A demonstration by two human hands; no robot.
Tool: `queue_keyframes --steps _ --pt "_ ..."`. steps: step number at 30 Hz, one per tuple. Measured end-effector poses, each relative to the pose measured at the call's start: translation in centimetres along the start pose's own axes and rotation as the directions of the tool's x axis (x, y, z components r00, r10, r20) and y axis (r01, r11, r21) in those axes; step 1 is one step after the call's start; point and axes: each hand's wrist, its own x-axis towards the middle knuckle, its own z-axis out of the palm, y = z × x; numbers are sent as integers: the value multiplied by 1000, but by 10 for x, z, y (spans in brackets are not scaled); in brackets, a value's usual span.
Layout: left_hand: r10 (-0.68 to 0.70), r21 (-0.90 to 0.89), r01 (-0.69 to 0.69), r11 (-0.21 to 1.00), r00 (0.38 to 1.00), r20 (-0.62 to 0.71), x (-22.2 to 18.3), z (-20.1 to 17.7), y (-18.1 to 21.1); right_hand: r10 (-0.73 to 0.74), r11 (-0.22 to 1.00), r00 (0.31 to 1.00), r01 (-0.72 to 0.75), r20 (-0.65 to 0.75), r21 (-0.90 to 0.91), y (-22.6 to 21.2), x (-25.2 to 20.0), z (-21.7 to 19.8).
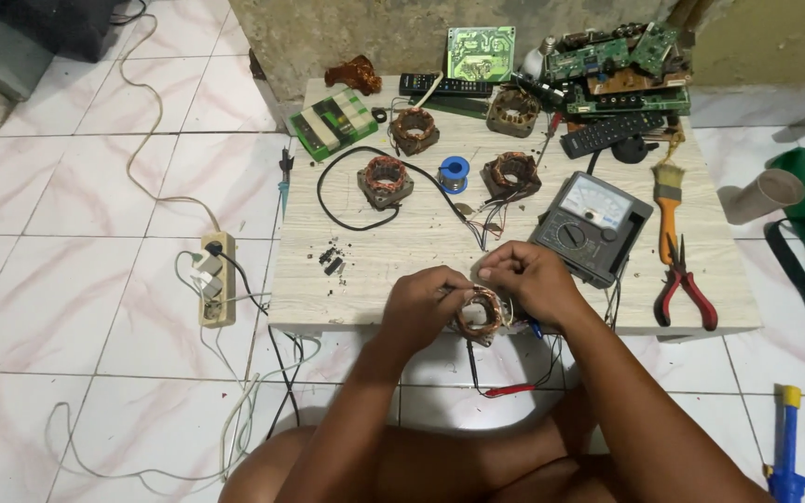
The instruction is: Inspecting and testing wire connections on a motor stator using a multimeter and hand tools.
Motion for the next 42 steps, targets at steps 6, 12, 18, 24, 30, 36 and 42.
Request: queue_keyframes --steps 6,12,18,24,30,36,42 --pt "70 -1 -70 998 997 -30 -4 -2 3 30 998 996 -26 88 -50 -8 1 2" --pt "67 -34 -68 997 997 -42 -4 -3 6 44 998 987 -38 154 -41 -7 5 2" --pt "46 -68 -48 997 998 -41 -5 -5 11 119 992 970 -107 214 -67 -22 7 0" --pt "27 -94 -31 995 999 -39 -1 -6 13 105 988 961 -71 257 -136 -22 20 -1" --pt "-50 -110 50 993 999 3 -3 -7 14 183 965 933 -110 311 -239 -50 18 5" --pt "-50 -80 51 996 999 13 -2 -6 11 278 937 902 -178 330 -301 -71 18 8" --pt "-99 -108 102 989 994 36 -2 -11 19 346 889 873 -188 344 -418 -62 38 7"
